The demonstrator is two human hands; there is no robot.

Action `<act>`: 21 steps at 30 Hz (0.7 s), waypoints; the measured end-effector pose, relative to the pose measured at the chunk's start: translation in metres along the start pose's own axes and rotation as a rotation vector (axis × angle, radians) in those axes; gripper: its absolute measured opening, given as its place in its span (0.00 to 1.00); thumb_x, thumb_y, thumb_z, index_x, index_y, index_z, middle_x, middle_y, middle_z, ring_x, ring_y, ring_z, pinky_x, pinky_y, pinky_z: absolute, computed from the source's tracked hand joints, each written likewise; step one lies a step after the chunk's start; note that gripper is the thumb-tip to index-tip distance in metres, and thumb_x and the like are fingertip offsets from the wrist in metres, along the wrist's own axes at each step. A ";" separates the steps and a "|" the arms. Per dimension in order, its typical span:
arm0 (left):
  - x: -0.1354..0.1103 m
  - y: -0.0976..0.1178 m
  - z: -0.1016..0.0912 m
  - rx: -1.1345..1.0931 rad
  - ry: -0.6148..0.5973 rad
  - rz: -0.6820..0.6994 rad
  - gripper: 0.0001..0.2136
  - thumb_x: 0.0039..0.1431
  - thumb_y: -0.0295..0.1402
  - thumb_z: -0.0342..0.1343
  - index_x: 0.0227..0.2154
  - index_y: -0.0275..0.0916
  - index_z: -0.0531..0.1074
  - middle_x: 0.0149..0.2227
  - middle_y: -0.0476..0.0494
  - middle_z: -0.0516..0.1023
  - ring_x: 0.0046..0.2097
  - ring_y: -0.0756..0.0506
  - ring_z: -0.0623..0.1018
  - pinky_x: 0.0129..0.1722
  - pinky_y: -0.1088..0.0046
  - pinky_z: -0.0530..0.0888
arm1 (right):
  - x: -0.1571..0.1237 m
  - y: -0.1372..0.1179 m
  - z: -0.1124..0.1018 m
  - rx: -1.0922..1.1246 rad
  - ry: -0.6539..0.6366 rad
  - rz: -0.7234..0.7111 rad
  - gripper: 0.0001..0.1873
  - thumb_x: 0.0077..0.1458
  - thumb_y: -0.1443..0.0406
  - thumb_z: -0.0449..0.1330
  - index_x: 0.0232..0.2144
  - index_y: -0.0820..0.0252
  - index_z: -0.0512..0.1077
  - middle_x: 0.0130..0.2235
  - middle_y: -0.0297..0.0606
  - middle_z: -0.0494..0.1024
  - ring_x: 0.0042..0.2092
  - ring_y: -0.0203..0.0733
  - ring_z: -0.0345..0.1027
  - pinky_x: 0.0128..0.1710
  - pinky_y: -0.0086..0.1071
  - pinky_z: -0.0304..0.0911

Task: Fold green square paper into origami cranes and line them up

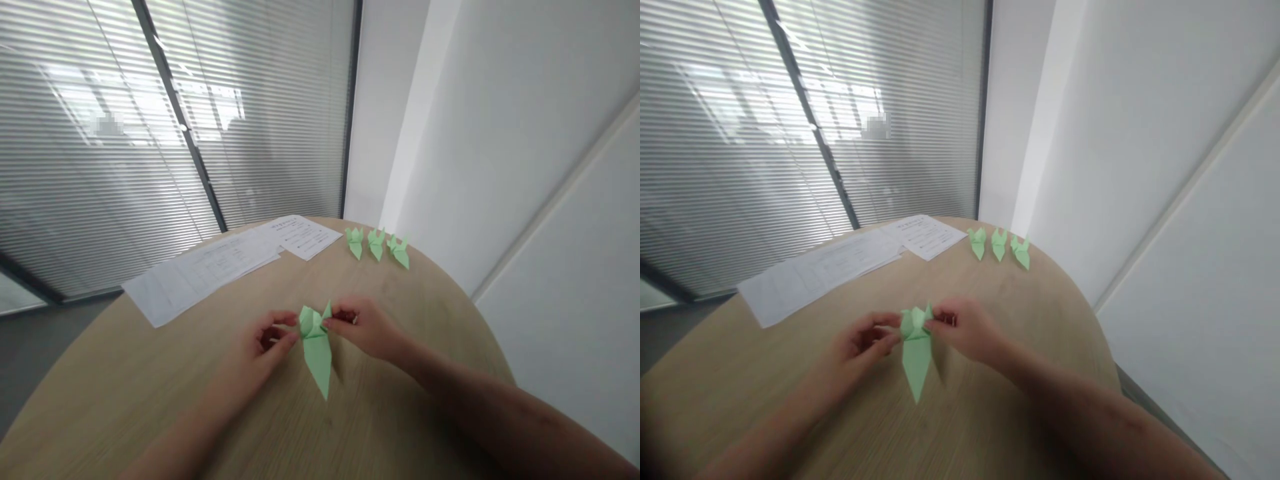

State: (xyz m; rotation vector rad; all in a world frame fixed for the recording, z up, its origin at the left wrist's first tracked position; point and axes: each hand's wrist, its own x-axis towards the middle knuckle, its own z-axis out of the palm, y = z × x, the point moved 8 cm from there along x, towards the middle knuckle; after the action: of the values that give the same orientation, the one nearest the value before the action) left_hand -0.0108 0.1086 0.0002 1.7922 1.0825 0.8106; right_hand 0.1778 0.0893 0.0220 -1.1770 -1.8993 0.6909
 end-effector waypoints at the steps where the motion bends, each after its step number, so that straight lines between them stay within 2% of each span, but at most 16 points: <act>1: 0.001 -0.002 -0.004 0.022 0.037 0.008 0.19 0.58 0.46 0.60 0.48 0.41 0.74 0.44 0.41 0.81 0.42 0.41 0.80 0.41 0.65 0.77 | 0.004 0.007 -0.010 -0.015 0.025 0.011 0.17 0.59 0.57 0.61 0.22 0.58 0.66 0.24 0.30 0.64 0.28 0.35 0.59 0.29 0.30 0.52; 5: 0.009 -0.016 -0.023 0.115 0.138 -0.034 0.21 0.57 0.48 0.59 0.48 0.40 0.74 0.47 0.39 0.81 0.48 0.37 0.80 0.47 0.60 0.76 | 0.018 0.049 -0.069 -0.043 0.163 0.094 0.13 0.58 0.56 0.59 0.29 0.58 0.71 0.28 0.32 0.69 0.31 0.37 0.61 0.32 0.31 0.55; 7: 0.014 -0.022 -0.031 0.175 0.171 -0.052 0.21 0.56 0.48 0.58 0.47 0.40 0.74 0.47 0.38 0.81 0.48 0.36 0.80 0.49 0.57 0.75 | 0.021 0.073 -0.098 -0.063 0.207 0.140 0.12 0.57 0.56 0.59 0.29 0.58 0.71 0.27 0.32 0.69 0.31 0.38 0.61 0.32 0.31 0.56; 9: 0.017 -0.024 -0.039 0.262 0.191 -0.054 0.21 0.56 0.48 0.56 0.48 0.40 0.75 0.45 0.39 0.82 0.44 0.36 0.80 0.47 0.57 0.75 | 0.020 0.098 -0.117 -0.070 0.216 0.193 0.11 0.54 0.56 0.59 0.28 0.58 0.72 0.26 0.32 0.70 0.31 0.39 0.63 0.32 0.32 0.58; 12: 0.018 -0.025 -0.046 0.413 0.196 -0.080 0.23 0.58 0.49 0.53 0.51 0.41 0.74 0.35 0.43 0.81 0.36 0.38 0.80 0.40 0.60 0.74 | 0.015 0.128 -0.133 -0.070 0.240 0.264 0.10 0.53 0.58 0.58 0.30 0.58 0.74 0.27 0.33 0.72 0.30 0.39 0.64 0.32 0.33 0.61; 14: 0.017 -0.025 -0.049 0.487 0.199 -0.082 0.23 0.59 0.49 0.52 0.52 0.43 0.73 0.38 0.43 0.82 0.35 0.38 0.80 0.40 0.60 0.74 | 0.012 0.142 -0.140 -0.079 0.276 0.291 0.09 0.52 0.59 0.58 0.30 0.58 0.74 0.27 0.33 0.73 0.31 0.40 0.66 0.34 0.33 0.62; 17: 0.018 -0.022 -0.050 0.545 0.205 -0.025 0.21 0.58 0.45 0.52 0.52 0.42 0.73 0.53 0.38 0.78 0.50 0.35 0.79 0.51 0.57 0.73 | 0.008 0.156 -0.148 -0.104 0.346 0.329 0.07 0.52 0.61 0.59 0.30 0.58 0.74 0.27 0.33 0.74 0.31 0.41 0.66 0.35 0.34 0.63; 19: 0.020 -0.024 -0.047 0.598 0.190 -0.001 0.22 0.59 0.43 0.51 0.53 0.40 0.72 0.58 0.36 0.75 0.59 0.34 0.74 0.59 0.55 0.68 | 0.005 0.162 -0.153 -0.121 0.406 0.355 0.08 0.52 0.63 0.59 0.35 0.58 0.76 0.28 0.35 0.75 0.30 0.41 0.67 0.34 0.34 0.64; 21: 0.021 -0.028 -0.042 0.675 0.170 0.003 0.22 0.60 0.41 0.50 0.55 0.38 0.71 0.61 0.35 0.72 0.61 0.35 0.72 0.62 0.56 0.65 | -0.001 0.163 -0.159 -0.144 0.483 0.379 0.14 0.52 0.64 0.59 0.41 0.59 0.76 0.30 0.36 0.76 0.29 0.40 0.67 0.34 0.34 0.64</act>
State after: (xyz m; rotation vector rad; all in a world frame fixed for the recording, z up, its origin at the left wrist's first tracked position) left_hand -0.0474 0.1492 -0.0054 2.3005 1.5990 0.6465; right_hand 0.3895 0.1640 -0.0168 -1.6501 -1.3526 0.4141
